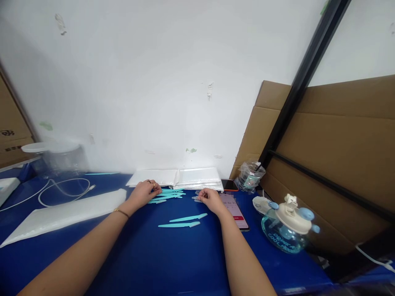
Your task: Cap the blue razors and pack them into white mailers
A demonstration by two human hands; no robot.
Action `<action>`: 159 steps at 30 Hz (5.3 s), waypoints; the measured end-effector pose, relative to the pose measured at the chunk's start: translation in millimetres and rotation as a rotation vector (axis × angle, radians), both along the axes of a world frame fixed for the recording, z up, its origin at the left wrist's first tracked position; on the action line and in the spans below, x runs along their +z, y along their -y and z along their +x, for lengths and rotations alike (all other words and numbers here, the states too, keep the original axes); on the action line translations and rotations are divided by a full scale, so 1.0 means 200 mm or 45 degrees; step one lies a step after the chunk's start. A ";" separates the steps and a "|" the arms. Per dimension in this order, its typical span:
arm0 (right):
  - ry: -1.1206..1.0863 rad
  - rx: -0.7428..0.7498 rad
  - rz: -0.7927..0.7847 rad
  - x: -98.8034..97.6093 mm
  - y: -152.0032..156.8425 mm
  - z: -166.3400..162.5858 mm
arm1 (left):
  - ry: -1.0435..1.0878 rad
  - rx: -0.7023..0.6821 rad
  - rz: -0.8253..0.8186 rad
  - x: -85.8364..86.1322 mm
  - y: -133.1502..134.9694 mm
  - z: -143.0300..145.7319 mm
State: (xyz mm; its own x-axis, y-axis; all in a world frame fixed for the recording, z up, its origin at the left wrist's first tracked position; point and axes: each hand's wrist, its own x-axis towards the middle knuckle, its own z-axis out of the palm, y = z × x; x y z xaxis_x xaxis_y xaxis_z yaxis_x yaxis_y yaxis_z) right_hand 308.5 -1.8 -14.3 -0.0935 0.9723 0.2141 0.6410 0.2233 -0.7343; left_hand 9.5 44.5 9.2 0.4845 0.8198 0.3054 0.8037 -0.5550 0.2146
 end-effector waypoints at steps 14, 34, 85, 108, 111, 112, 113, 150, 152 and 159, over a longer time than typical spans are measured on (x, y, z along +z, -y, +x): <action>-0.012 0.090 0.124 0.04 0.06 -0.11 | -0.149 0.008 -0.432 0.07 0.04 -0.12; -0.618 0.190 -0.181 0.04 0.04 -0.26 | 0.027 -0.266 -0.149 0.01 0.07 0.14; 0.329 0.563 -0.275 0.14 0.15 -0.05 | -0.024 -0.501 -0.195 0.02 0.26 0.20; -0.525 0.161 -0.048 0.15 0.10 -0.06 | 0.411 -0.377 -0.658 -0.01 0.15 0.15; -0.655 0.161 -0.090 0.14 0.10 -0.08 | 0.439 -0.394 -0.732 -0.02 0.16 0.17; -0.715 0.165 -0.114 0.13 0.10 -0.08 | 0.444 -0.399 -0.747 -0.03 0.16 0.17; -0.771 0.169 -0.138 0.13 0.09 -0.08 | 0.449 -0.401 -0.756 -0.03 0.16 0.17; -0.439 0.371 -0.427 0.09 0.12 -0.15 | 0.219 -0.511 -0.783 0.00 0.22 0.16; -0.321 0.453 -0.520 0.10 0.13 -0.13 | 0.195 -0.548 -0.780 0.00 0.23 0.16; -0.040 0.124 -0.161 0.07 0.08 -0.02 | 0.116 -0.304 -0.246 -0.03 0.16 0.14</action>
